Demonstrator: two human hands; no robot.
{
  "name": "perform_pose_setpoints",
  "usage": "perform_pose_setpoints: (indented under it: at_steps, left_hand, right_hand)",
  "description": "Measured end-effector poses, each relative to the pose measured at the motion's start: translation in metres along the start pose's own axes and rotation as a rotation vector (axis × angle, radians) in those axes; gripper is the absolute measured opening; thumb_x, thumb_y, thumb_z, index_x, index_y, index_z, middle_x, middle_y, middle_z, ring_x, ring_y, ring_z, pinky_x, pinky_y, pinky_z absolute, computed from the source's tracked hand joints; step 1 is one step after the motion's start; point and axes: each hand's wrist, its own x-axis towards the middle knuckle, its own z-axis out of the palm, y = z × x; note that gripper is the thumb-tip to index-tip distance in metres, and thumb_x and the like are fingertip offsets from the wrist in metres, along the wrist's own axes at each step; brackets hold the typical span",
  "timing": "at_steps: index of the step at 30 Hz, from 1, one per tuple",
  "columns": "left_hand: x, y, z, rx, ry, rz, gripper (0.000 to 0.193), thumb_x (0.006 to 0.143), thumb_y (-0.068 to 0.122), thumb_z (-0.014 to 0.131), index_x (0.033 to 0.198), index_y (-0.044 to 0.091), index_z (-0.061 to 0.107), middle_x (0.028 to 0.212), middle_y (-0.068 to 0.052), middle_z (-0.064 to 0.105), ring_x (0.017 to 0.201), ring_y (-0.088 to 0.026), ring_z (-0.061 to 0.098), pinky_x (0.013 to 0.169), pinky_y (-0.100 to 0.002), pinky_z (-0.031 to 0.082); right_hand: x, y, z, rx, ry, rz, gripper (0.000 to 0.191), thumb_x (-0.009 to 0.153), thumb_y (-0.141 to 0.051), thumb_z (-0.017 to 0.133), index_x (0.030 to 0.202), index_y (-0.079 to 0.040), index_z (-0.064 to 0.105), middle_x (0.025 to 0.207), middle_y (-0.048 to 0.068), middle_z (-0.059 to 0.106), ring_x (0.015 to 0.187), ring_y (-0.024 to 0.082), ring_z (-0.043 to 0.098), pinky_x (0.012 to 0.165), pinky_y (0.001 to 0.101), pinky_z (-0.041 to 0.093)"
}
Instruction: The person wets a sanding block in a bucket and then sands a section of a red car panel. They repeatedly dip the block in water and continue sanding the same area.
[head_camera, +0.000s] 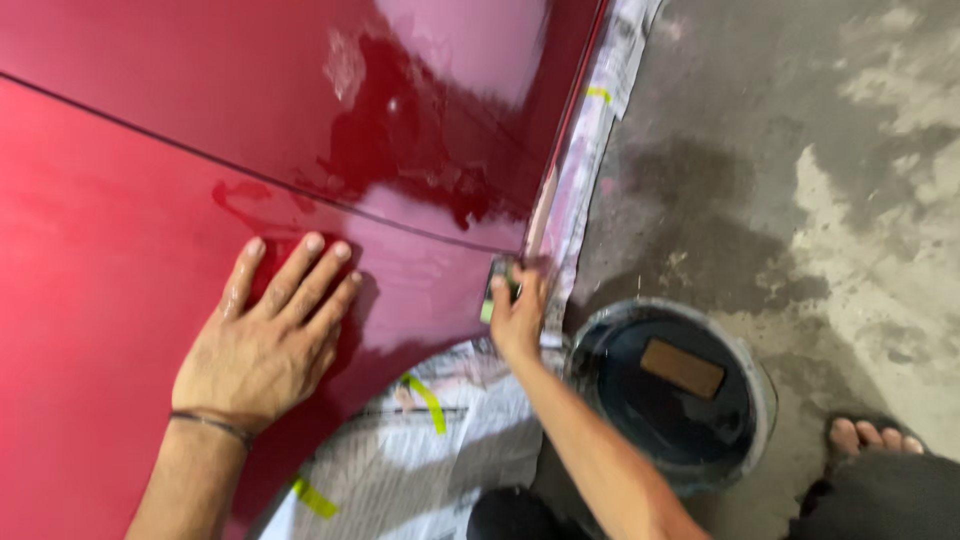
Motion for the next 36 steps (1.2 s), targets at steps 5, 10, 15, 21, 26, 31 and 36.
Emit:
perform_pose_setpoints:
  at_steps: [5,10,15,21,26,31,36]
  left_hand:
    - [-0.004,0.0,0.005,0.003,0.027,-0.006,0.062,0.09,0.04,0.052,0.149,0.021,0.051,0.162,0.0,0.037,0.151,-0.019,0.027,0.126,-0.053,0.015]
    - [-0.006,0.001,0.009,0.065,-0.039,-0.005,0.065,0.089,0.041,0.051,0.153,0.025,0.048,0.162,0.003,0.035,0.151,-0.017,0.027,0.125,-0.051,0.016]
    - [-0.004,0.003,0.007,0.084,-0.052,-0.023,0.065,0.091,0.042,0.052,0.154,0.026,0.047,0.163,0.003,0.034,0.151,-0.017,0.028,0.126,-0.051,0.016]
    - [-0.002,0.003,0.006,0.058,-0.027,-0.013,0.065,0.088,0.041,0.053,0.152,0.024,0.05,0.163,0.001,0.036,0.151,-0.019,0.029,0.125,-0.053,0.019]
    - [-0.001,0.003,0.008,-0.002,0.031,-0.029,0.061,0.09,0.037,0.054,0.149,0.023,0.052,0.162,-0.001,0.038,0.152,-0.02,0.03,0.126,-0.054,0.019]
    - [-0.003,0.004,0.007,0.014,-0.017,-0.011,0.06,0.092,0.038,0.053,0.149,0.022,0.052,0.163,-0.001,0.038,0.152,-0.019,0.031,0.127,-0.053,0.019]
    - [-0.002,0.004,0.008,-0.025,0.006,-0.044,0.064,0.09,0.039,0.053,0.152,0.024,0.051,0.163,0.001,0.037,0.152,-0.017,0.03,0.128,-0.053,0.018]
  right_hand:
    - [0.018,0.012,-0.018,0.087,0.012,0.342,0.041,0.092,-0.029,0.076,0.123,-0.006,0.064,0.114,0.015,0.066,0.104,0.026,0.064,0.093,0.0373,0.051]
    - [0.015,0.013,-0.029,0.262,0.071,0.433,0.041,0.094,-0.023,0.072,0.13,-0.008,0.06,0.117,0.007,0.067,0.107,0.018,0.062,0.095,0.0328,0.049]
    - [-0.007,-0.008,-0.014,0.153,-0.036,0.525,0.04,0.09,-0.014,0.074,0.129,-0.014,0.066,0.125,0.006,0.064,0.111,0.021,0.059,0.096,0.0342,0.049]
    - [-0.014,-0.004,0.001,0.253,0.094,0.354,0.039,0.089,-0.007,0.075,0.127,-0.009,0.065,0.132,0.013,0.064,0.122,0.026,0.06,0.109,0.038,0.043]
    - [-0.007,0.007,0.001,0.165,0.07,0.234,0.035,0.09,-0.007,0.074,0.123,-0.006,0.065,0.132,0.015,0.063,0.126,0.028,0.058,0.109,0.0379,0.043]
    - [-0.011,0.003,0.0,0.181,0.045,0.297,0.03,0.093,-0.01,0.074,0.122,-0.005,0.065,0.12,0.012,0.065,0.113,0.026,0.062,0.103,0.0364,0.049]
    - [-0.006,0.004,-0.003,0.046,0.105,0.036,0.032,0.09,-0.006,0.075,0.12,-0.002,0.064,0.125,0.014,0.063,0.128,0.029,0.053,0.108,0.0386,0.039]
